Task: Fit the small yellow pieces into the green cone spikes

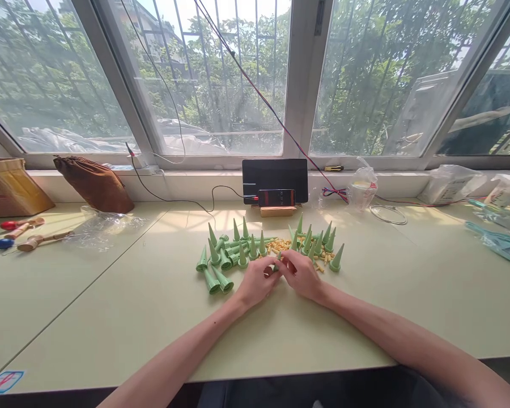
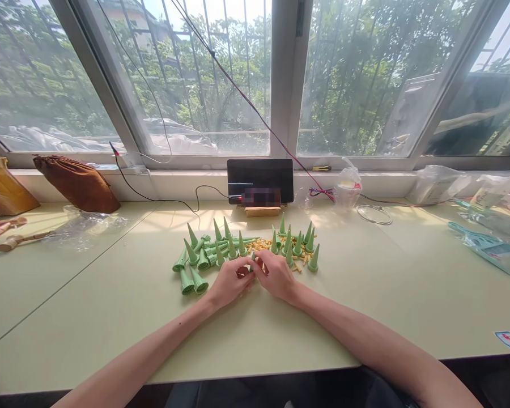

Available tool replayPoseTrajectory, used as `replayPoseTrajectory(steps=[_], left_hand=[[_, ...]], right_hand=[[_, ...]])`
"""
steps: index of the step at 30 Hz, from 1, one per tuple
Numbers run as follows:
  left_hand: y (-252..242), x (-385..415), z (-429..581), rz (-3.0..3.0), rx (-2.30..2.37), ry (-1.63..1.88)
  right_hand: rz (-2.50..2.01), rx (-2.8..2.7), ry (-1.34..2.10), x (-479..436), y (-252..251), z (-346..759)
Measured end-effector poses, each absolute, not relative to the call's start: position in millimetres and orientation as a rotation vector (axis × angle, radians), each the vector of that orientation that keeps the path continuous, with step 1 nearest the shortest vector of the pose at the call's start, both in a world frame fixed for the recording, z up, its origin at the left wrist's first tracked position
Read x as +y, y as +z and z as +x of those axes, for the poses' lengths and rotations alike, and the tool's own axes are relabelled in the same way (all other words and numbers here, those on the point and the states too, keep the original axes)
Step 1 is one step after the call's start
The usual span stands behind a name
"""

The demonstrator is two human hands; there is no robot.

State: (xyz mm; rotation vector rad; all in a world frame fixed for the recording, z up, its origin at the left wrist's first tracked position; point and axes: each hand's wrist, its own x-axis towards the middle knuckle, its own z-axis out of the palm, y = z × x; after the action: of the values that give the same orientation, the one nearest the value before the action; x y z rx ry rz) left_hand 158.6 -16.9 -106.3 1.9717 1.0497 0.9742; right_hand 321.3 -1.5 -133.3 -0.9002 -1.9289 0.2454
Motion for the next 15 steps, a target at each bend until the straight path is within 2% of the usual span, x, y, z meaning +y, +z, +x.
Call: replayPoseTrajectory(steps=[15], left_hand=[[-105.0,-19.9,154.9,2.163,1.017,1.009]], right_hand=[[-0.915,-1.966,0.207,-8.7,-121.1,321.2]])
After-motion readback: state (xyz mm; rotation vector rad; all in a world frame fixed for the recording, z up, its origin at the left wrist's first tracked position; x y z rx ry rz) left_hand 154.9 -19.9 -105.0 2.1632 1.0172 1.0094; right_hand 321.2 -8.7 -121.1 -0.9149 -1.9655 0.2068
